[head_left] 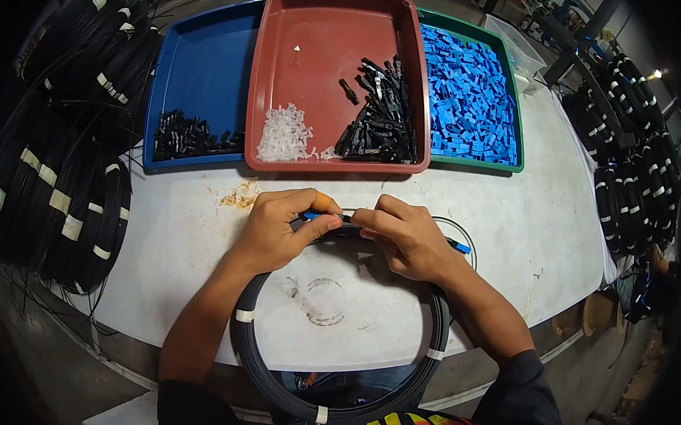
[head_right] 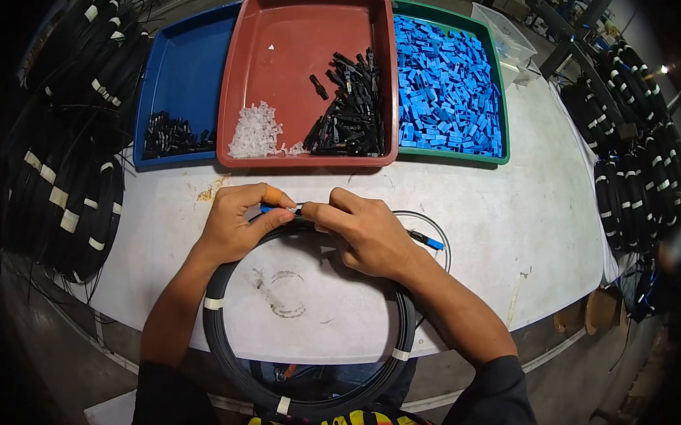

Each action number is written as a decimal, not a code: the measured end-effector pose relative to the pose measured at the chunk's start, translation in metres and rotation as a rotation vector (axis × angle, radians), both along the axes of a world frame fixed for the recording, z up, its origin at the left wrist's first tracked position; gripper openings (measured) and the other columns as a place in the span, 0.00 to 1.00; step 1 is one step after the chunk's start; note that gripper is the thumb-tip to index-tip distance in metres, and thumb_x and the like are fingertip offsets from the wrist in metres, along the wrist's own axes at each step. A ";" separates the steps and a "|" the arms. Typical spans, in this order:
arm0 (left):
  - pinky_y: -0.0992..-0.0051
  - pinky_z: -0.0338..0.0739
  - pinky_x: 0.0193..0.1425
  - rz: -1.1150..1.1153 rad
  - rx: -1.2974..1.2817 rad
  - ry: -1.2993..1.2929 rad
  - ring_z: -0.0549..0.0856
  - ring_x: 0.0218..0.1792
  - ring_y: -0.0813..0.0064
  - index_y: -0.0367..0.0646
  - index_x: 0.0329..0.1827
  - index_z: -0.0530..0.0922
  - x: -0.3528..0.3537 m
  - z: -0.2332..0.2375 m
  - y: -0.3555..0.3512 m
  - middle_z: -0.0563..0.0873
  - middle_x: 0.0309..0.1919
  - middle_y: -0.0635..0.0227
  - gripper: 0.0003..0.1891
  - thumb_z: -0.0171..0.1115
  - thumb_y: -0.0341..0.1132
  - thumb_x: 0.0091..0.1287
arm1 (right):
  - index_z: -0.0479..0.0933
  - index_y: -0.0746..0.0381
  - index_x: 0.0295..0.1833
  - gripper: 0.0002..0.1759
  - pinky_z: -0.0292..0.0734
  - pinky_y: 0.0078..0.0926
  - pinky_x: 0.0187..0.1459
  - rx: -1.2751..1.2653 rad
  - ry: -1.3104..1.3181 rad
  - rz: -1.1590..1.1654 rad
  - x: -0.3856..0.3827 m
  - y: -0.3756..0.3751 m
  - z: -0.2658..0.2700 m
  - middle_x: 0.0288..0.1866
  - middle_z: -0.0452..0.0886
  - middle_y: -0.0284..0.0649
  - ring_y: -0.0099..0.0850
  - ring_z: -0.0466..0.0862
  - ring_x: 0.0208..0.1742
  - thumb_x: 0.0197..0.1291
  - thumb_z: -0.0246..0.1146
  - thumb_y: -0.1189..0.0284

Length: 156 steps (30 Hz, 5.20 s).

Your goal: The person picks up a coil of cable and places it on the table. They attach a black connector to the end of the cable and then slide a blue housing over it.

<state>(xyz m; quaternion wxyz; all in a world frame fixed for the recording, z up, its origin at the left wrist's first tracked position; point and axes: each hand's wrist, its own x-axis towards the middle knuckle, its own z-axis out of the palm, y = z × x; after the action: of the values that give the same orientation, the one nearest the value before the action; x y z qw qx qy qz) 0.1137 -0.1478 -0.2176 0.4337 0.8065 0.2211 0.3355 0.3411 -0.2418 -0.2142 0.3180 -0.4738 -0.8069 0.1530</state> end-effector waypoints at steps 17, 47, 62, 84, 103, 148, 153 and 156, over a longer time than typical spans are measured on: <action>0.74 0.82 0.39 0.033 0.097 -0.002 0.90 0.33 0.72 0.35 0.41 0.87 0.000 0.001 -0.003 0.92 0.33 0.62 0.08 0.74 0.32 0.67 | 0.78 0.58 0.61 0.27 0.78 0.41 0.35 0.000 0.014 0.021 -0.001 0.004 -0.001 0.36 0.76 0.42 0.45 0.82 0.33 0.53 0.66 0.82; 0.79 0.79 0.42 0.024 -0.398 -0.287 0.84 0.38 0.82 0.42 0.36 0.77 -0.003 -0.017 0.003 0.86 0.33 0.72 0.29 0.92 0.39 0.40 | 0.55 0.64 0.71 0.43 0.81 0.31 0.32 0.206 0.251 -0.138 0.002 -0.001 -0.023 0.33 0.89 0.45 0.40 0.90 0.30 0.58 0.76 0.81; 0.79 0.71 0.30 0.074 0.132 -0.043 0.78 0.27 0.83 0.42 0.39 0.90 -0.003 0.000 -0.002 0.80 0.28 0.74 0.21 0.90 0.36 0.43 | 0.81 0.52 0.57 0.24 0.79 0.35 0.31 0.224 -0.009 -0.031 0.002 0.000 -0.012 0.31 0.78 0.35 0.36 0.83 0.31 0.52 0.73 0.76; 0.78 0.75 0.50 0.148 0.004 -0.137 0.83 0.31 0.86 0.46 0.67 0.75 -0.006 -0.006 -0.001 0.84 0.23 0.80 0.54 0.95 0.39 0.30 | 0.74 0.57 0.61 0.26 0.80 0.38 0.33 0.174 0.215 -0.077 -0.002 -0.001 -0.020 0.33 0.84 0.40 0.44 0.86 0.33 0.58 0.72 0.79; 0.78 0.78 0.47 0.154 0.253 -0.146 0.86 0.28 0.80 0.43 0.61 0.78 0.000 -0.005 -0.009 0.86 0.22 0.75 0.48 0.93 0.40 0.32 | 0.75 0.58 0.58 0.27 0.76 0.38 0.32 0.366 0.087 -0.106 -0.003 0.003 -0.014 0.30 0.83 0.39 0.42 0.84 0.30 0.54 0.78 0.73; 0.82 0.83 0.37 0.006 0.246 -0.128 0.92 0.32 0.79 0.38 0.54 0.84 0.000 0.002 -0.013 0.91 0.26 0.67 0.25 0.81 0.26 0.52 | 0.80 0.66 0.41 0.25 0.74 0.35 0.32 0.273 0.197 -0.093 -0.008 -0.013 -0.007 0.34 0.84 0.40 0.38 0.80 0.31 0.29 0.68 0.90; 0.81 0.82 0.36 0.007 0.260 -0.093 0.92 0.31 0.79 0.38 0.54 0.84 0.000 0.005 -0.014 0.92 0.29 0.66 0.24 0.81 0.27 0.52 | 0.80 0.66 0.42 0.27 0.73 0.35 0.33 0.305 0.155 -0.078 -0.009 -0.013 -0.006 0.32 0.82 0.39 0.38 0.79 0.31 0.27 0.69 0.89; 0.80 0.84 0.36 -0.008 0.290 -0.087 0.93 0.32 0.78 0.37 0.52 0.85 0.000 0.006 -0.014 0.93 0.36 0.63 0.22 0.81 0.26 0.53 | 0.79 0.66 0.43 0.27 0.72 0.36 0.33 0.289 0.165 -0.074 -0.010 -0.013 -0.006 0.32 0.82 0.38 0.38 0.78 0.31 0.27 0.68 0.89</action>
<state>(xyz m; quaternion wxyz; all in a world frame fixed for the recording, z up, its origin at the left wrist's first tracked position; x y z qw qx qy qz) 0.1136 -0.1616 -0.2114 0.3231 0.8462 0.1482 0.3971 0.3308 -0.2548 -0.2204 0.4533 -0.4381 -0.7738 0.0618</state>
